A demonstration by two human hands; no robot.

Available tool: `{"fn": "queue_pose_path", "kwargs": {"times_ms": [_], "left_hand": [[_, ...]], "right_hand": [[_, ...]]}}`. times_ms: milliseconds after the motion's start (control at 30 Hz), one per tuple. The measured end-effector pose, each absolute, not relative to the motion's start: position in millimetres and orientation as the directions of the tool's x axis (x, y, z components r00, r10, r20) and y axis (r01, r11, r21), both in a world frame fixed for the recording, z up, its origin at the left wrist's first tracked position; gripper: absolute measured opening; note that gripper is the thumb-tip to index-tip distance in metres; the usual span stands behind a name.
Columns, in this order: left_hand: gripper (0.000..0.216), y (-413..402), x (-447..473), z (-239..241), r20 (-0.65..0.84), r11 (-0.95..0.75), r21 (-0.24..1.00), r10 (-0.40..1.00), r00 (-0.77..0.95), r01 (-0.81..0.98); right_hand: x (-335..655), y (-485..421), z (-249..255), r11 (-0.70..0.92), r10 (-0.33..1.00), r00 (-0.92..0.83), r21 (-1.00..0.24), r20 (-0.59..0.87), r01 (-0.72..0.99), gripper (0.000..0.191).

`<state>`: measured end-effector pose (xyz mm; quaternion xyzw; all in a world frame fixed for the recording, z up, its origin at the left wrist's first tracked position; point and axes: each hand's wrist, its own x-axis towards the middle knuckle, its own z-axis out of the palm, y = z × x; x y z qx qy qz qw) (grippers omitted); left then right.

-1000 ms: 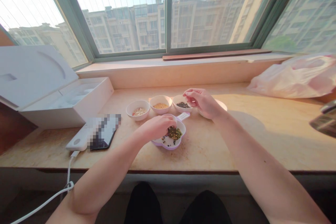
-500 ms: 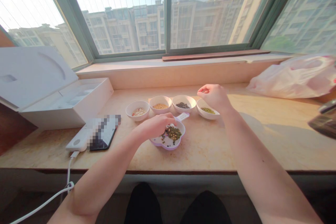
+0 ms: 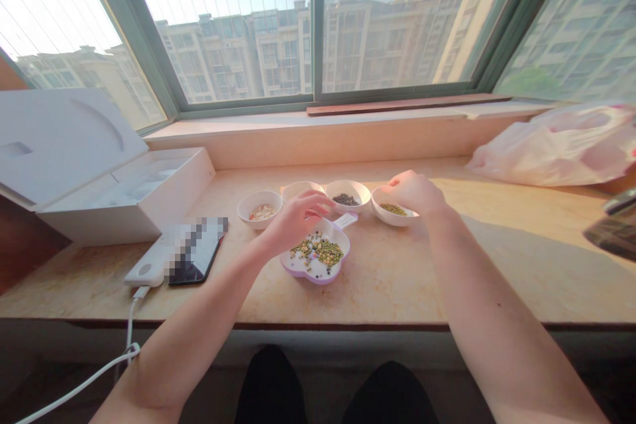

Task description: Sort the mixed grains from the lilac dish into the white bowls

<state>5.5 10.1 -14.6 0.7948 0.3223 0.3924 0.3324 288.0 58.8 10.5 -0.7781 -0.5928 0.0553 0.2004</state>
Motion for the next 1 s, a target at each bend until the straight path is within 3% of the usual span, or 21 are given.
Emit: {"fn": "queue_pose_path", "kwargs": {"times_ms": [100,233,400,567,767,1000], "left_hand": [[0.039,9,6,-11,0.327,-0.401,0.911,0.839,0.436,0.090],[0.046,8,5,-6,0.218,-0.222,0.974,0.898,0.383,-0.035],[0.050,10,3,-6,0.166,-0.140,0.985,0.925,0.343,-0.097],[0.056,12,5,-7,0.117,-0.087,0.990,0.952,0.284,-0.115],[0.059,15,6,-13,0.041,-0.028,0.998,0.957,0.286,-0.052],[0.046,11,4,-8,0.143,-0.152,0.988,0.946,0.292,0.009]], "right_hand": [[278,58,9,-0.029,0.938,0.201,-0.516,0.282,0.856,0.015],[257,54,8,0.233,0.898,0.085,-0.628,0.433,0.742,0.021],[229,41,1,0.439,0.892,-0.144,-0.743,0.429,0.506,0.027],[208,31,-16,0.468,0.830,-0.457,-0.845,0.320,0.259,0.032],[198,32,-30,0.476,0.829,-0.458,-0.836,0.321,0.274,0.030],[200,27,-19,0.469,0.848,-0.419,-0.830,0.326,0.303,0.028]]}}
